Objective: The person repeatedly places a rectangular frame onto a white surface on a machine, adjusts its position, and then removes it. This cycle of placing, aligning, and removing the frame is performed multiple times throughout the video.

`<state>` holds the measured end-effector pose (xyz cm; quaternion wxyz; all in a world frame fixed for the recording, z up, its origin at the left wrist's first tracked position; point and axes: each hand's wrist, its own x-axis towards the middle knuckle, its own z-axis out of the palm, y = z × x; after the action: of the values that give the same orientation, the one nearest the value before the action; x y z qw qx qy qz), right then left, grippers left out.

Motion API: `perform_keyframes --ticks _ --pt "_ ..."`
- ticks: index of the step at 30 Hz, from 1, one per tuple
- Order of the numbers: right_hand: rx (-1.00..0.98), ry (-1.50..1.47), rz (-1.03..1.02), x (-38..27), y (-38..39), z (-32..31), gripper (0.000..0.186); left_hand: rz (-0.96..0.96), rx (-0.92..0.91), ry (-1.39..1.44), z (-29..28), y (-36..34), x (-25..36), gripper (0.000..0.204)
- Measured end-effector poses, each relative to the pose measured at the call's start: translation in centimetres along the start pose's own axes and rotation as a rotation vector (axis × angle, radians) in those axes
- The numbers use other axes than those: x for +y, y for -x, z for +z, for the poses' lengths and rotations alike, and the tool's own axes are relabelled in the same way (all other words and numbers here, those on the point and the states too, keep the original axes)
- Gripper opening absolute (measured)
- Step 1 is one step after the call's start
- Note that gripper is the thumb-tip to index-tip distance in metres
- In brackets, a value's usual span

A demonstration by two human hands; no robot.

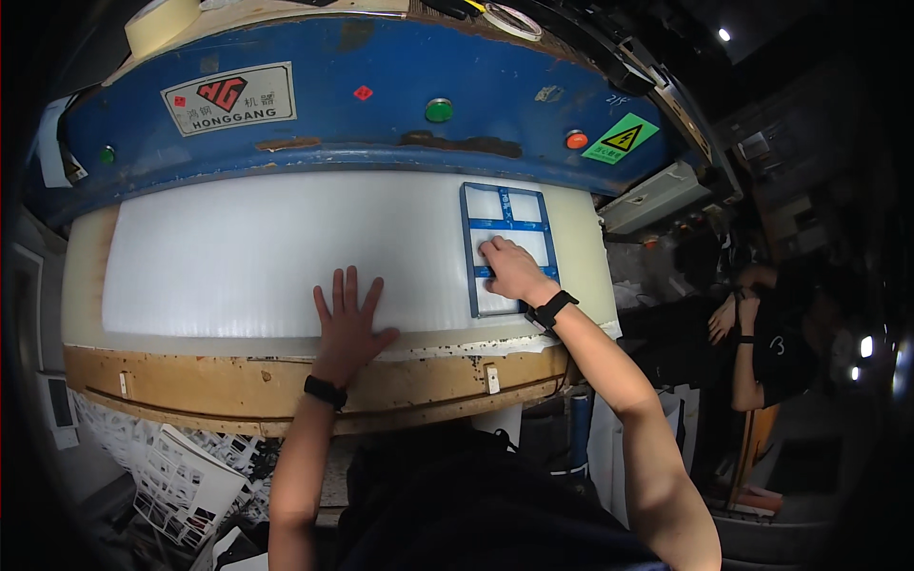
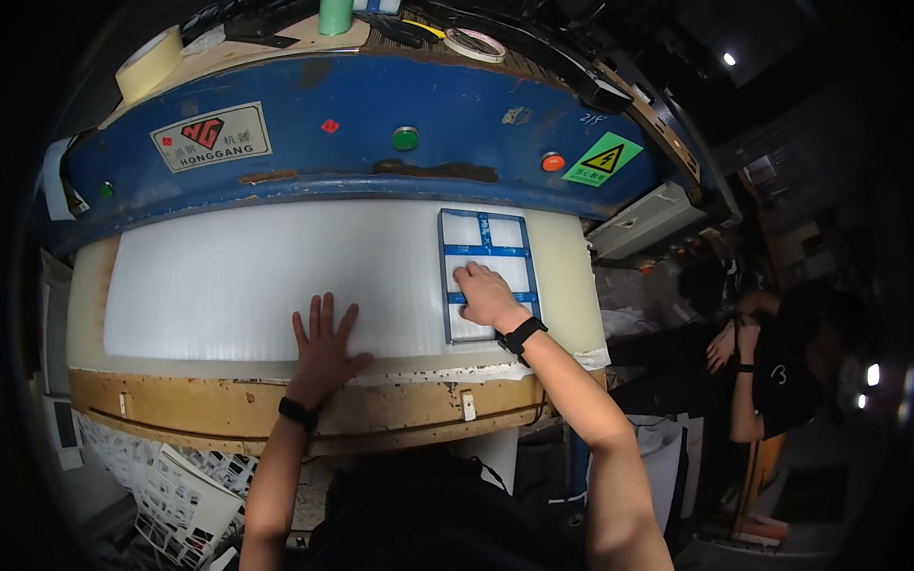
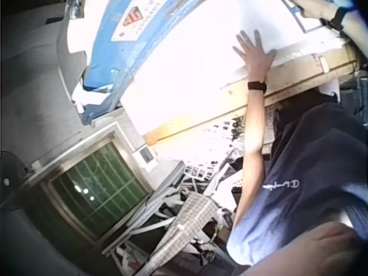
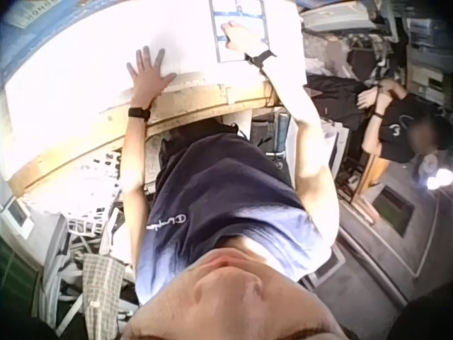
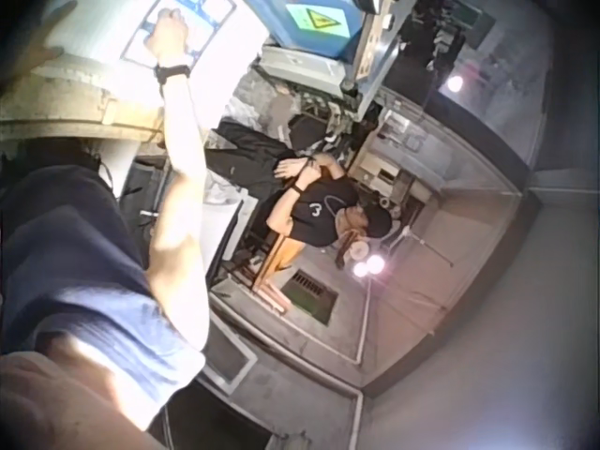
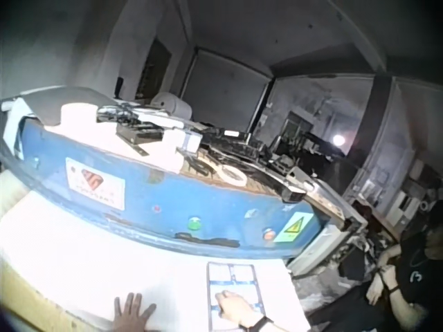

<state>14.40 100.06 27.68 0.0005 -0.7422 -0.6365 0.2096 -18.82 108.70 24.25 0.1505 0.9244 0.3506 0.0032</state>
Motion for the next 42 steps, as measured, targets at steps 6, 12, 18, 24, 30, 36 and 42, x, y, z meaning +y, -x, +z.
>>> perform_keyframes --ticks 6,12,18,24,30,36,42 --pt "-0.091 -0.178 -0.013 1.7 -1.4 -0.6 0.047 -0.024 -0.077 0.022 -1.2 -0.5 0.5 0.093" --pt "0.117 -0.206 0.096 4.5 -1.4 -2.5 0.04 -0.029 -0.091 0.042 -1.6 -0.6 0.6 0.094" --pt "0.127 -0.016 0.096 5.9 -2.7 -3.2 0.059 -0.032 -0.089 0.04 -2.0 -0.9 1.0 0.093" --pt "-0.116 0.046 0.258 4.8 -5.7 -4.0 0.062 -0.054 -0.083 0.042 -2.7 -0.5 1.2 0.092" --pt "-0.182 -0.037 0.252 7.2 -5.9 -4.2 0.067 -0.05 -0.036 0.049 -2.9 -0.9 1.6 0.093" --pt "-0.049 -0.07 0.195 7.9 -6.4 -2.4 0.058 -0.092 -0.104 0.017 -1.7 -0.7 1.7 0.103" --pt "-0.128 -0.1 0.351 6.7 -6.0 -2.3 0.056 -0.141 -0.217 0.006 -2.2 -1.2 3.0 0.102"
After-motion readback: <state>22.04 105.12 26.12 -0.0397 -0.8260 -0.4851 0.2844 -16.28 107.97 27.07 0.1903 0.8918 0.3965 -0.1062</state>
